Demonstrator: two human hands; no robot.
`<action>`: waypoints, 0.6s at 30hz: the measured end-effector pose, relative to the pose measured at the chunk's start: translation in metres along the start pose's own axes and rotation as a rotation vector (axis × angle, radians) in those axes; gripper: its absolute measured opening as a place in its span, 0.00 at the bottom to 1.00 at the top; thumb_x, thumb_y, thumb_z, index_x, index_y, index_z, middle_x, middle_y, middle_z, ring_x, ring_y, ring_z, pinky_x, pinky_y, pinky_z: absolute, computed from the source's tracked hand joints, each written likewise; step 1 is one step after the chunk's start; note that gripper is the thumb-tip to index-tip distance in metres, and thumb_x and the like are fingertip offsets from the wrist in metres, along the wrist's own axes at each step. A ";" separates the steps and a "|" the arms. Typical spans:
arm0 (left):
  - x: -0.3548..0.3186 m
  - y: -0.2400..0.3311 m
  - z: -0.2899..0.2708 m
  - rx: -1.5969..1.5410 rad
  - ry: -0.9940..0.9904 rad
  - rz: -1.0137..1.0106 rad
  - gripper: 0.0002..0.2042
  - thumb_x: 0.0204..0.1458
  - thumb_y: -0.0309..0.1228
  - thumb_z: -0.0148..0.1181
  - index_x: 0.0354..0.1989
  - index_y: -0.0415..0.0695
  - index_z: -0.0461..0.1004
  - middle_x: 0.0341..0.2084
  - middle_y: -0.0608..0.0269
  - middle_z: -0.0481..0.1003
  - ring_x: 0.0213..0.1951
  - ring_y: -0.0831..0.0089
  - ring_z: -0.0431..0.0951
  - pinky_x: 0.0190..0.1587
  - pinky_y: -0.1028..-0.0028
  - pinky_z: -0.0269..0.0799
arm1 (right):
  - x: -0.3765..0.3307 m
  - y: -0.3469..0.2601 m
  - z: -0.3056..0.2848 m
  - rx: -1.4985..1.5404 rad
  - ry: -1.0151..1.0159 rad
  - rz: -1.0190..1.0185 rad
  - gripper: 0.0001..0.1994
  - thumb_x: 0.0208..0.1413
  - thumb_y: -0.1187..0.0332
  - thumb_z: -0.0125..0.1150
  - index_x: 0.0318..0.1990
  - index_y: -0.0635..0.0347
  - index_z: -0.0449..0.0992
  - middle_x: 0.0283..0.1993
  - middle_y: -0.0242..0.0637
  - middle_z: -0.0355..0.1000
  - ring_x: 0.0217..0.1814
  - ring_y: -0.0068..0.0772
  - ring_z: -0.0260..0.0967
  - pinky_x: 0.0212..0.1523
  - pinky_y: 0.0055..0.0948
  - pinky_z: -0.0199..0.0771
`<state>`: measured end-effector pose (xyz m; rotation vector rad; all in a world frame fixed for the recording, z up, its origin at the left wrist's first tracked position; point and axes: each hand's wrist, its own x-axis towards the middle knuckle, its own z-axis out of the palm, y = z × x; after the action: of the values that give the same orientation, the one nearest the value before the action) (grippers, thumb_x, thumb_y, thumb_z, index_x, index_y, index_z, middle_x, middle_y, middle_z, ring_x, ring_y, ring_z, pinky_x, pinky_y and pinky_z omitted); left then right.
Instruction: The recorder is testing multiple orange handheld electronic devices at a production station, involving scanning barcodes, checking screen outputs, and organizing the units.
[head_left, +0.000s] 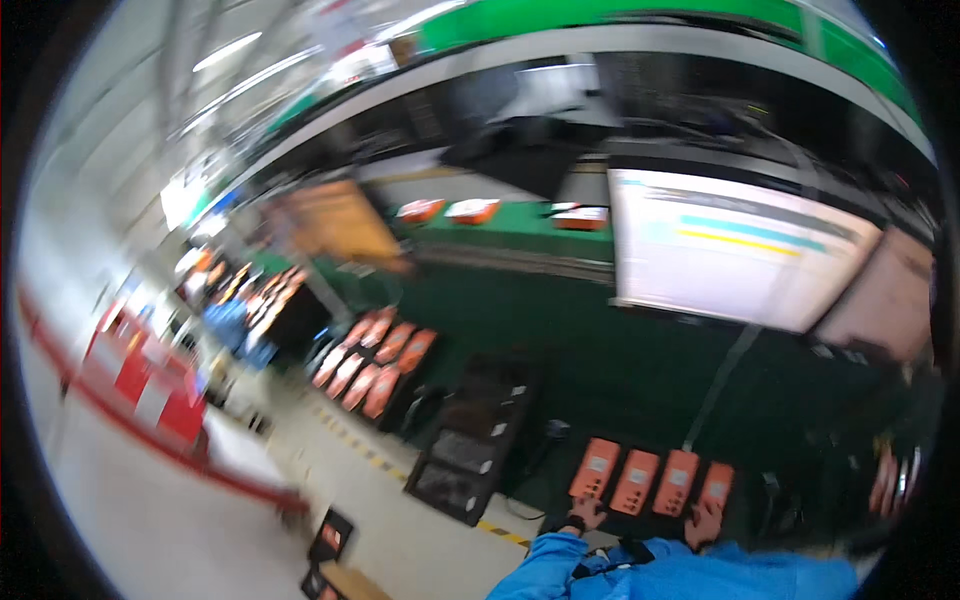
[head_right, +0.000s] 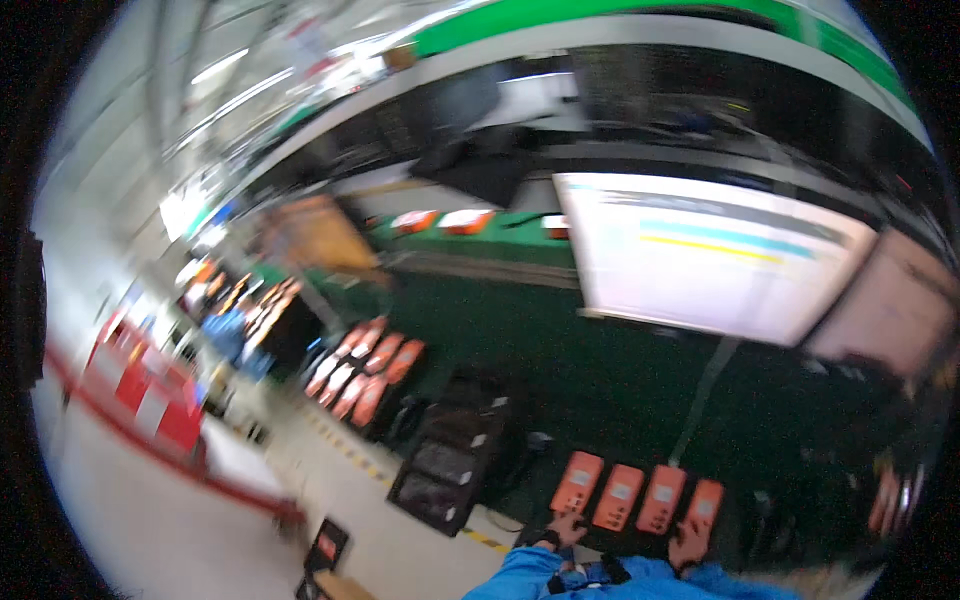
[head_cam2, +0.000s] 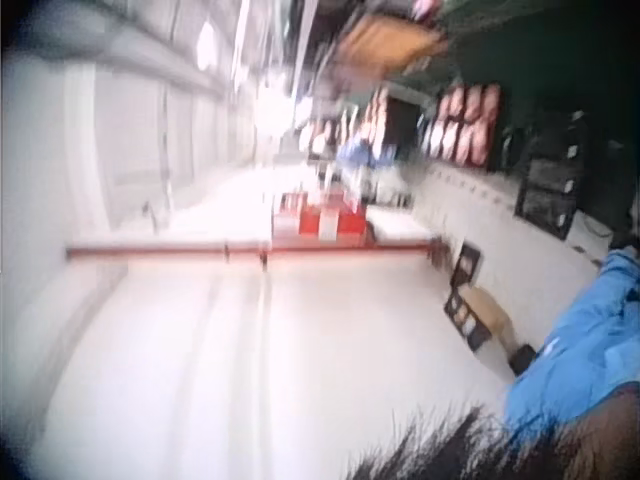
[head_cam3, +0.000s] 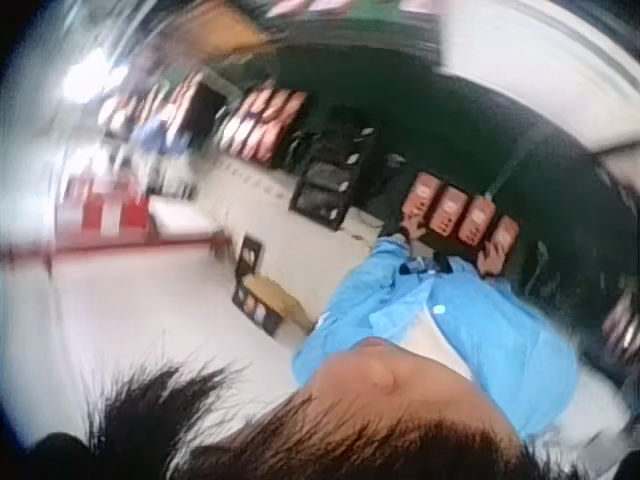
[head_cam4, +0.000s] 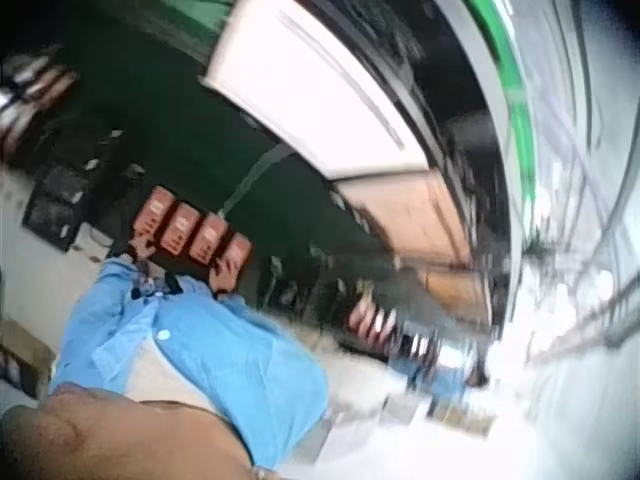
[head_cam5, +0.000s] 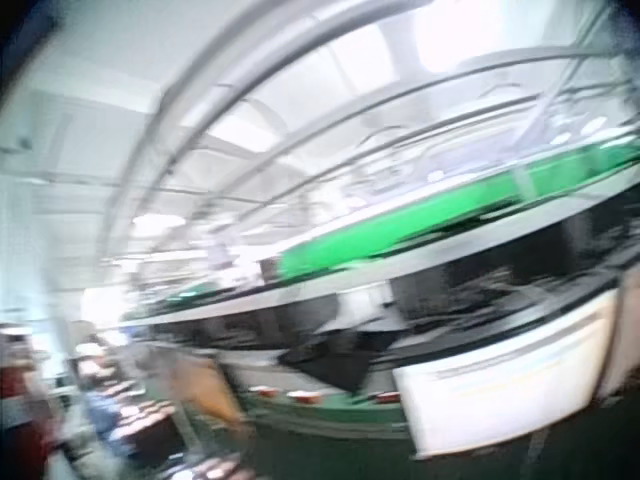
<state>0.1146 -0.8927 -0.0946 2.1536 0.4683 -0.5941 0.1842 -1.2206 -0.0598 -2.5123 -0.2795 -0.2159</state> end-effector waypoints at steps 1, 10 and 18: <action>-0.004 0.003 -0.005 -0.082 -0.023 0.014 0.26 0.42 0.48 0.56 0.49 0.50 0.68 0.51 0.52 0.65 0.57 0.52 0.57 0.57 0.59 0.57 | -0.001 -0.005 -0.005 -0.024 -0.003 0.124 0.17 0.32 0.69 0.60 0.37 0.49 0.76 0.50 0.51 0.65 0.55 0.56 0.58 0.55 0.44 0.61; -0.025 0.039 -0.037 0.096 -0.004 -0.030 0.25 0.41 0.47 0.58 0.49 0.52 0.68 0.47 0.50 0.68 0.46 0.53 0.71 0.50 0.62 0.66 | 0.006 -0.014 -0.017 -0.030 -0.177 0.312 0.19 0.36 0.63 0.58 0.42 0.38 0.75 0.59 0.38 0.57 0.64 0.56 0.44 0.57 0.49 0.51; -0.023 0.023 -0.027 0.125 0.032 0.046 0.23 0.42 0.46 0.57 0.48 0.53 0.67 0.46 0.51 0.70 0.47 0.50 0.70 0.49 0.59 0.66 | 0.006 -0.005 -0.016 -0.001 -0.094 0.172 0.17 0.37 0.65 0.58 0.40 0.50 0.75 0.56 0.41 0.60 0.58 0.48 0.56 0.54 0.45 0.59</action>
<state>0.1142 -0.8869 -0.0527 2.2888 0.4073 -0.5777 0.1869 -1.2252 -0.0426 -2.5351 -0.0995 -0.0292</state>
